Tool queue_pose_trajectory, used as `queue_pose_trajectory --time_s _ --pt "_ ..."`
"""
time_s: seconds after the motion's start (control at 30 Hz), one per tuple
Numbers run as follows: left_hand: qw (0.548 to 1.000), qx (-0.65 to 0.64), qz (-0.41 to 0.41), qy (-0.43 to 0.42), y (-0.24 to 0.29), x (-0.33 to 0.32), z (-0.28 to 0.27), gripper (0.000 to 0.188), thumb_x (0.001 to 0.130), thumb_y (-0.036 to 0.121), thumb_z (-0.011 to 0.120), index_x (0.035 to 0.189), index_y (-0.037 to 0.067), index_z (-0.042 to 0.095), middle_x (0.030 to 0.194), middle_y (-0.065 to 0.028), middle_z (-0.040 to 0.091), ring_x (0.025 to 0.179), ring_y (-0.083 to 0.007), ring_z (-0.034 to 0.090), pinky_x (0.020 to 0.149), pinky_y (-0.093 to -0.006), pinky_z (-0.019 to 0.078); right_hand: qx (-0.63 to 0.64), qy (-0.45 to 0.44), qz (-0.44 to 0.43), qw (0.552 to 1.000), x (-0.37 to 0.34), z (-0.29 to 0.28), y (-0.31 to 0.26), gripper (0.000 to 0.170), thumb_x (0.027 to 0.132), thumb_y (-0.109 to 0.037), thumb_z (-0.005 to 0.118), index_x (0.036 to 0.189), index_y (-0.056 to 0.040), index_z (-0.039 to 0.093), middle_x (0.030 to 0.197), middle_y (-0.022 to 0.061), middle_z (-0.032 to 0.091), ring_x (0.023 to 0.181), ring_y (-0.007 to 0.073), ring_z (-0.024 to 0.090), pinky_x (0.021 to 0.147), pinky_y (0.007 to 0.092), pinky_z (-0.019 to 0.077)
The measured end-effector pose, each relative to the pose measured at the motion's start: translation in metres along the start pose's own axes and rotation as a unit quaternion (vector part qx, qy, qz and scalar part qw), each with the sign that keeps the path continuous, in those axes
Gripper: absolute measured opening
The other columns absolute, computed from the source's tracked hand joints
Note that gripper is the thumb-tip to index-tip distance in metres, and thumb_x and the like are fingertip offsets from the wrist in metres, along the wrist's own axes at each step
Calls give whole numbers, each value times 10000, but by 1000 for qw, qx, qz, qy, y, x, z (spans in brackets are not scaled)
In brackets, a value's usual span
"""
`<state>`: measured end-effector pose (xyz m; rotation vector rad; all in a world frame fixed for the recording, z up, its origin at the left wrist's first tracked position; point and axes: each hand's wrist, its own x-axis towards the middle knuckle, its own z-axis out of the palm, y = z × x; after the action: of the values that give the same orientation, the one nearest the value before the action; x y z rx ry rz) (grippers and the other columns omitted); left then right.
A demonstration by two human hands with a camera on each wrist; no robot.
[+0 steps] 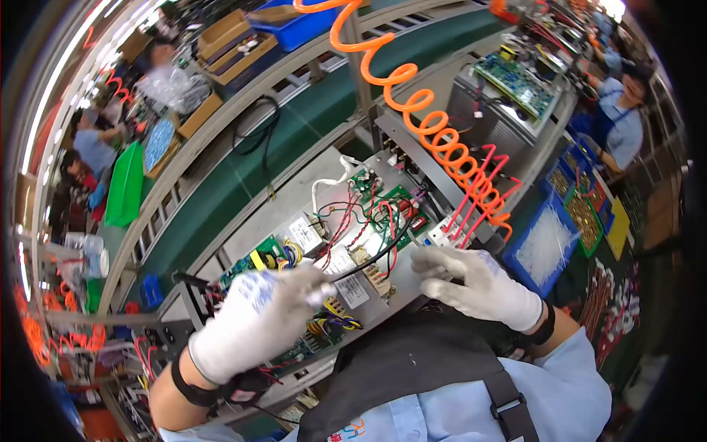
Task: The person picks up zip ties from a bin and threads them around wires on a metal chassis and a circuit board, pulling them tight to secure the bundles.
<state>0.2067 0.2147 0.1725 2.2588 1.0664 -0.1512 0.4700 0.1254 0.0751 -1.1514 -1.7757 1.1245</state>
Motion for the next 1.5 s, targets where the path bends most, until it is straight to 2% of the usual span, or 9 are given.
queue_pose_trajectory --time_s 0.07,0.37,0.5,0.57,0.63,1.0,1.3,1.43,1.5 --pt "998 48 30 1 -24 18 -10 112 845 75 527 920 6 575 720 -194 574 662 -312 581 614 -371 451 -178 60 -108 976 4 27 32 273 938 -204 550 1121 -4 520 996 171 554 855 282 590 720 377 479" --pt "971 -21 235 35 -44 119 15 167 893 118 523 997 23 612 730 -201 621 696 -387 618 611 -422 478 -393 -112 127 904 94 85 -21 468 846 -456 552 965 -3 560 952 123 581 886 336 576 822 433 461" --pt "974 -54 211 -54 -75 114 34 157 906 139 535 960 16 618 754 -254 608 736 -465 589 623 -489 465 -201 43 22 978 56 80 10 468 865 -456 569 1034 -21 542 957 141 614 930 311 562 861 383 442" --pt "964 -45 262 -27 -76 108 30 172 923 150 540 958 5 625 718 -205 629 608 -364 608 551 -423 457 33 93 17 995 43 76 32 455 908 -417 553 1096 -5 517 994 163 570 922 321 549 850 370 449" --pt "957 -273 -13 -96 -55 98 16 189 975 186 526 930 45 643 638 32 533 505 -11 415 426 -233 314 113 66 59 990 35 73 55 472 978 -408 475 1207 5 488 1019 158 551 976 264 544 870 340 452" --pt "987 33 144 -69 -53 156 23 159 852 120 553 984 38 585 720 -201 613 694 -401 613 608 -454 471 175 61 96 978 46 73 97 542 1011 -425 407 1173 81 512 1072 145 609 1029 215 572 927 321 448" --pt "910 200 362 5 -80 146 26 373 789 101 571 1157 49 539 864 -204 636 730 -377 621 699 -500 481 48 11 -81 995 42 81 91 448 1029 -314 359 1295 36 446 1205 207 519 1201 311 450 1057 350 346" --pt "964 175 197 -35 -78 124 15 333 824 157 523 1143 70 566 895 -205 649 770 -393 641 660 -496 510 114 -27 187 975 33 77 87 415 1017 -335 439 1236 4 537 1022 87 595 991 193 561 850 297 473" --pt "979 140 133 -67 -77 117 6 300 861 169 530 1130 50 590 716 -174 628 675 -357 635 619 -447 492 208 101 108 967 35 73 62 320 992 -314 485 1065 -28 606 989 132 627 938 197 598 770 308 472"
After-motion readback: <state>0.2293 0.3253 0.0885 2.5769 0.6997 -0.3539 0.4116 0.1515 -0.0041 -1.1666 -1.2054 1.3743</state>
